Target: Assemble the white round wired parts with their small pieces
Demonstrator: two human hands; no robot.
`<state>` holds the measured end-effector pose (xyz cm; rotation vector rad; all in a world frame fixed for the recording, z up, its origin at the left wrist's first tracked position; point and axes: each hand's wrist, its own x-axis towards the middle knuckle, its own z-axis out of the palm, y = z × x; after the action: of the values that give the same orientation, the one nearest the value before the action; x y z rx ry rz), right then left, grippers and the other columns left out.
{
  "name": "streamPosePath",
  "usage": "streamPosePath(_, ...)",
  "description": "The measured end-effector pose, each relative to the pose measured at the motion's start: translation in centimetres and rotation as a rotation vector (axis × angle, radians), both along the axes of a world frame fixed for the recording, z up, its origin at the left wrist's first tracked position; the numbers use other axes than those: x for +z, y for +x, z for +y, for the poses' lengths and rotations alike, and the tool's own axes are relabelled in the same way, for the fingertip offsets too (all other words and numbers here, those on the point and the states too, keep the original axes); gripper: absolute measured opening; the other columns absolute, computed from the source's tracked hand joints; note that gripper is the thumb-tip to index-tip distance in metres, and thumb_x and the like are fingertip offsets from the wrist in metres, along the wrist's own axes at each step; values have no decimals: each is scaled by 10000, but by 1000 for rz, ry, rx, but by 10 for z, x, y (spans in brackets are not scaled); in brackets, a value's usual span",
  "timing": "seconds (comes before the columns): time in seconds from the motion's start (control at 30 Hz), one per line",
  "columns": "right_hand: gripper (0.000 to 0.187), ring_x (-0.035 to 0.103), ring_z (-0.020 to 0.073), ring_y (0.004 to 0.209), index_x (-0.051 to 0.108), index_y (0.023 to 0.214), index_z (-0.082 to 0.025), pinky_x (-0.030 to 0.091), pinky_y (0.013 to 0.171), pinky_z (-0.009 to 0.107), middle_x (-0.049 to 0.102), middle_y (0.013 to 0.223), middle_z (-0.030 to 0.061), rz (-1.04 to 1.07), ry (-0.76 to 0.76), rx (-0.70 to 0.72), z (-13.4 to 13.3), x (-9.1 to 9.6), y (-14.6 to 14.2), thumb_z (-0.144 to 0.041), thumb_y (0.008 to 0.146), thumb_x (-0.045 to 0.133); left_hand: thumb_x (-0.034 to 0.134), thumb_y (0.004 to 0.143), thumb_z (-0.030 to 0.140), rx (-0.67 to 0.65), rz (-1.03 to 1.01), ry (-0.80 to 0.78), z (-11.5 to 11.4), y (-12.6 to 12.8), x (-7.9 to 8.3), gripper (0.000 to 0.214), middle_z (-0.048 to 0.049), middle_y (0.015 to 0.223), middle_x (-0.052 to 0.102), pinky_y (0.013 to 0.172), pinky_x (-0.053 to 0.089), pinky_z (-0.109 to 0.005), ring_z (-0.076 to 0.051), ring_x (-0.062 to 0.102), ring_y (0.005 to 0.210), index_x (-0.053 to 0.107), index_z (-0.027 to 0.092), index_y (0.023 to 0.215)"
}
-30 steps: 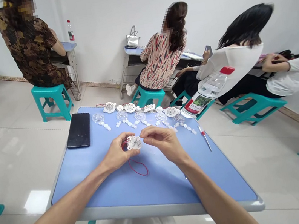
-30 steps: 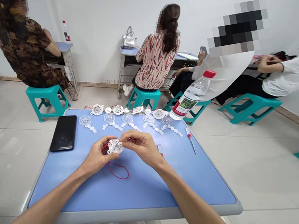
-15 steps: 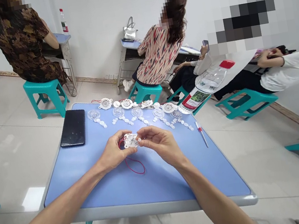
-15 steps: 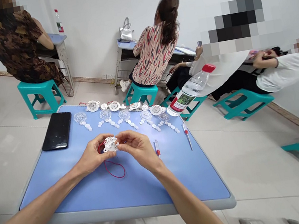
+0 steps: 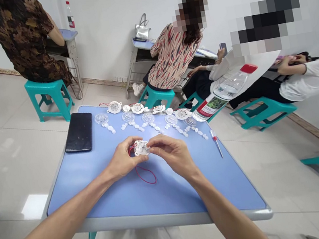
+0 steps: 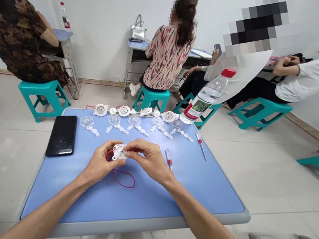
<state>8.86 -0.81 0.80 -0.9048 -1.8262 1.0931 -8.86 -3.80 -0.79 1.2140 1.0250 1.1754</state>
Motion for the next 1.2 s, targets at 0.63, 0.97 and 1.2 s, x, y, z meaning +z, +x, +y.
streamPosePath(0.63,81,609,165,791,694,904,-238,496,754,328,679,885,22,-92,119,-33,-9,4,-5,-203,843,654,775,607,165,12,-2,-8,0,1,1,484,-16,923,628,769,452,-276,-142,572,804,584,143,1050)
streamPosePath(0.97,73,599,177,786,709,887,-232,491,748,333,701,882,33,-115,64,-88,-11,2,-5,-249,824,677,784,607,162,18,12,0,0,1,-3,500,-21,933,641,780,471,-281,-154,592,831,597,150,1071)
streamPosePath(1.2,75,619,180,794,722,877,-235,493,745,325,711,870,26,-99,38,-103,-11,1,-6,-236,814,683,789,612,174,16,23,0,0,1,-2,514,-28,947,634,794,465,-291,-159,585,841,591,145,1085)
